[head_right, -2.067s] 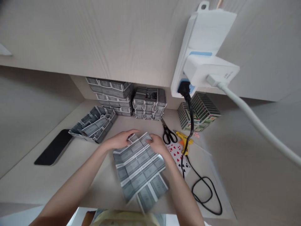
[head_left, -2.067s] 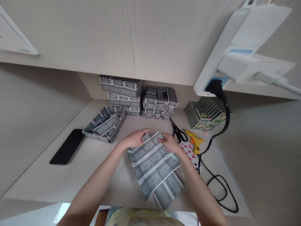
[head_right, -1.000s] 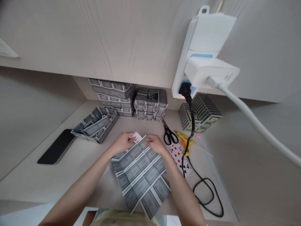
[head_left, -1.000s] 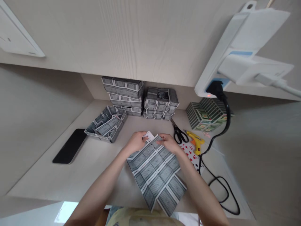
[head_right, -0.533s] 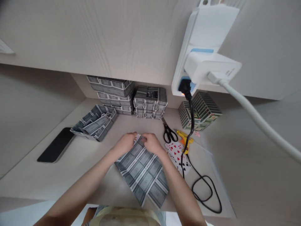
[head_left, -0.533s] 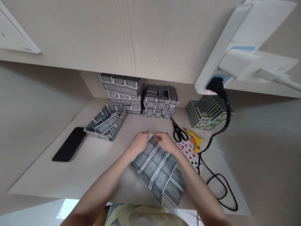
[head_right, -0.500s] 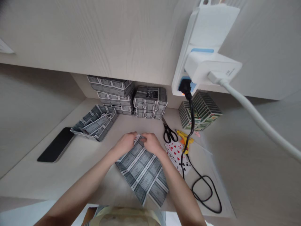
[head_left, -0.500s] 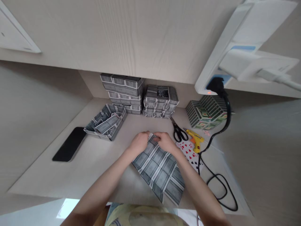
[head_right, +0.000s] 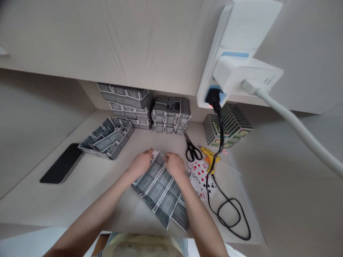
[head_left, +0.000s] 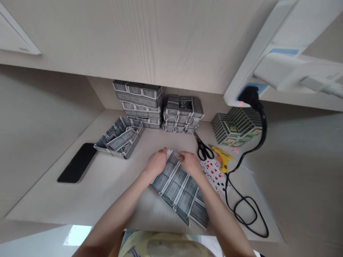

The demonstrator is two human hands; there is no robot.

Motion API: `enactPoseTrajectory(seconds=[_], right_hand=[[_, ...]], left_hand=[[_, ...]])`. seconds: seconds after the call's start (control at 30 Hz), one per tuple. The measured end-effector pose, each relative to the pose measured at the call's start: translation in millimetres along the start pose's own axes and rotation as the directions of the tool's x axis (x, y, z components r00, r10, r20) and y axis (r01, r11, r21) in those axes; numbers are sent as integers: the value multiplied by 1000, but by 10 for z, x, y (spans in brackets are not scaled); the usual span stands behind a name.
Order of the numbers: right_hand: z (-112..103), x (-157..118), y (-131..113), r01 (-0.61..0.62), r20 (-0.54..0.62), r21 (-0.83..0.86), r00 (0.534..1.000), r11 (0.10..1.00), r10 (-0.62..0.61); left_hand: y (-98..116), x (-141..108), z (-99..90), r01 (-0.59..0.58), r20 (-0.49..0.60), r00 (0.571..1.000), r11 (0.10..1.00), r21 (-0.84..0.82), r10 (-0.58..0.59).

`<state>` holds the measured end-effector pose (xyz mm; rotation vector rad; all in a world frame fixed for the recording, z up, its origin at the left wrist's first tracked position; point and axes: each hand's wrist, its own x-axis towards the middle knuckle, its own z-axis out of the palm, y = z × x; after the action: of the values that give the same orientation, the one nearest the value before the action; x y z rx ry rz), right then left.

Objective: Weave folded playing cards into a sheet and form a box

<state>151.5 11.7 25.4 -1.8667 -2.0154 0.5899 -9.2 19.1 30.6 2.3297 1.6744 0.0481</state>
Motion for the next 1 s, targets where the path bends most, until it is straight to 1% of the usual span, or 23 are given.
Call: enactPoseTrajectory(seconds=[0.17,0.33,0.4,0.5,0.57,0.7,0.8,0.87,0.93,1.0], right_hand=[[100,-82,-88,-111,-74,-31,991,993,108],[143,-122,-127,-139,-140,-64,982,988,129],[152,-124,-119,-140,-172,-75,977,987,126],[179,-122,-88,-106,-216,-75,973,992,88],[213,-123,-56,-56,-254,-67,967,996,38],[308,-129,12,38,-336,-30,941,999,-46],[368,-131,49,49,-401,-3,915,999,-46],[386,-130,63,43,-424,3,905,999,-38],[385,-127,71,51,-420,3,907,999,-45],[370,-123,72,63,-402,4,914,998,-56]], left_hand=[[-9,-21,-36,21,0,1000,999,43,-21],[-34,-34,-62,38,35,999,997,60,-40],[-37,-37,-62,34,30,999,997,62,-36],[-32,-35,-59,20,17,1000,997,69,-21],[-26,-28,-59,4,12,1000,997,79,-5],[-35,4,-62,-12,23,1000,997,81,10],[-74,23,-49,21,60,998,998,51,-24],[-104,24,-31,50,59,997,999,17,-51],[-123,21,-9,20,7,1000,999,-39,-19],[-125,25,12,-60,-96,994,989,-133,48]])
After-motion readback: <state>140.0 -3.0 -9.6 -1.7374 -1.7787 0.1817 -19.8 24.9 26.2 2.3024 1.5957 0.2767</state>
